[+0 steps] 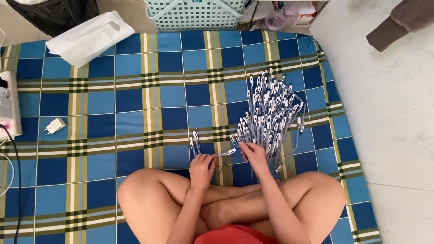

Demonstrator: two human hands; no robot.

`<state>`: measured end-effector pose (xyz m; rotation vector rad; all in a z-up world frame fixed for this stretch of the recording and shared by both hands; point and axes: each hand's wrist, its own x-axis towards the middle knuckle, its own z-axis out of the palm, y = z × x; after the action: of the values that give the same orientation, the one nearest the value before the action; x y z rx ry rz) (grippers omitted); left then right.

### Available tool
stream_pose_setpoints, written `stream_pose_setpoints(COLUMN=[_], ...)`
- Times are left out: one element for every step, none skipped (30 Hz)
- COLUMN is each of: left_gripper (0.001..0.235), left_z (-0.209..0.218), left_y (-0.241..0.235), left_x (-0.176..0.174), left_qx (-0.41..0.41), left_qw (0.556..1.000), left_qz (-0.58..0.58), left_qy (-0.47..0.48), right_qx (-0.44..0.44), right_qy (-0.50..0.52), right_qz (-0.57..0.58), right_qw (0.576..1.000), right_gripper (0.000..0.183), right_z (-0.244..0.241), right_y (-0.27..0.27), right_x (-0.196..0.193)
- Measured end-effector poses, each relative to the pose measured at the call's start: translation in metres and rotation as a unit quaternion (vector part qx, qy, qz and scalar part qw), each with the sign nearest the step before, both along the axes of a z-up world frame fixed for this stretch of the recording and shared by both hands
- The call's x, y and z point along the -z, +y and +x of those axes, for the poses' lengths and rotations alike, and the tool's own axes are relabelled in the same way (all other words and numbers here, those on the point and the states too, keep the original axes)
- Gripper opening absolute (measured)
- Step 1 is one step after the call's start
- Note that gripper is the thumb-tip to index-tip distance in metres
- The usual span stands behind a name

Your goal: The person sits cross-legged on a mattress and assembles pens by inserting blue ink cartridges into white pen bodies. They pick up a pen body and a cartridge, insert the cartridge, and place the assembled pen into a clear plastic stand.

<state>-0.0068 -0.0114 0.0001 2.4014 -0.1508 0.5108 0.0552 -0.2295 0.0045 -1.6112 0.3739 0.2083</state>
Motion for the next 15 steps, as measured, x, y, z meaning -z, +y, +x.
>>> stream_pose_setpoints(left_gripper=[0.008, 0.008, 0.007, 0.007, 0.008, 0.008, 0.008, 0.007, 0.007, 0.007, 0.007, 0.008, 0.008, 0.009, 0.011], left_z=[0.000, 0.001, 0.001, 0.001, 0.001, 0.002, 0.001, 0.000, 0.000, 0.000, 0.000, 0.000, 0.000, 0.000, 0.000], left_y=[0.000, 0.000, 0.000, -0.001, -0.001, -0.002, -0.002, -0.003, -0.003, -0.003, -0.002, -0.001, -0.003, -0.004, -0.005], left_x=[-0.001, -0.002, -0.003, 0.000, 0.004, 0.007, 0.005, 0.003, 0.001, 0.001, 0.001, 0.001, 0.003, 0.006, 0.008], left_qx=[0.000, 0.002, 0.004, 0.005, 0.008, 0.012, 0.012, 0.026, 0.039, 0.039, 0.042, 0.044, 0.044, 0.058, 0.073], left_qw=[1.000, 1.000, 1.000, 1.000, 1.000, 1.000, 1.000, 1.000, 0.999, 0.999, 0.999, 0.999, 0.999, 0.998, 0.997], left_qz=[0.000, -0.001, -0.001, -0.001, -0.002, -0.003, -0.003, -0.004, -0.005, -0.005, -0.011, -0.016, -0.016, -0.022, -0.028], left_qy=[0.000, -0.005, -0.011, -0.011, -0.011, -0.011, -0.011, -0.005, 0.001, 0.001, 0.002, 0.004, 0.004, 0.015, 0.026], right_qx=[0.000, -0.004, -0.009, -0.009, -0.023, -0.037, -0.037, -0.049, -0.061, -0.061, -0.071, -0.082, -0.082, -0.095, -0.109], right_qy=[0.000, -0.004, -0.008, -0.008, -0.006, -0.004, -0.004, 0.011, 0.025, 0.025, 0.025, 0.026, 0.026, 0.007, -0.012], right_qz=[0.000, -0.007, -0.014, -0.014, -0.025, -0.036, -0.036, -0.040, -0.043, -0.044, -0.049, -0.055, -0.056, -0.053, -0.050], right_qw=[1.000, 1.000, 1.000, 1.000, 0.999, 0.999, 0.999, 0.998, 0.997, 0.997, 0.996, 0.995, 0.995, 0.994, 0.993], right_gripper=[0.026, 0.028, 0.032, 0.032, 0.032, 0.033, 0.033, 0.035, 0.038, 0.038, 0.041, 0.043, 0.043, 0.035, 0.031], right_z=[0.000, -0.001, -0.002, -0.002, -0.002, -0.002, -0.003, -0.004, -0.005, -0.006, -0.006, -0.006, -0.009, -0.011, -0.014], right_y=[0.002, 0.003, 0.005, 0.005, 0.007, 0.009, 0.011, 0.014, 0.017, 0.016, 0.016, 0.017, 0.023, 0.028, 0.034], right_x=[0.003, 0.007, 0.010, 0.010, 0.010, 0.010, 0.011, 0.012, 0.014, 0.014, 0.015, 0.015, 0.008, 0.000, -0.008])
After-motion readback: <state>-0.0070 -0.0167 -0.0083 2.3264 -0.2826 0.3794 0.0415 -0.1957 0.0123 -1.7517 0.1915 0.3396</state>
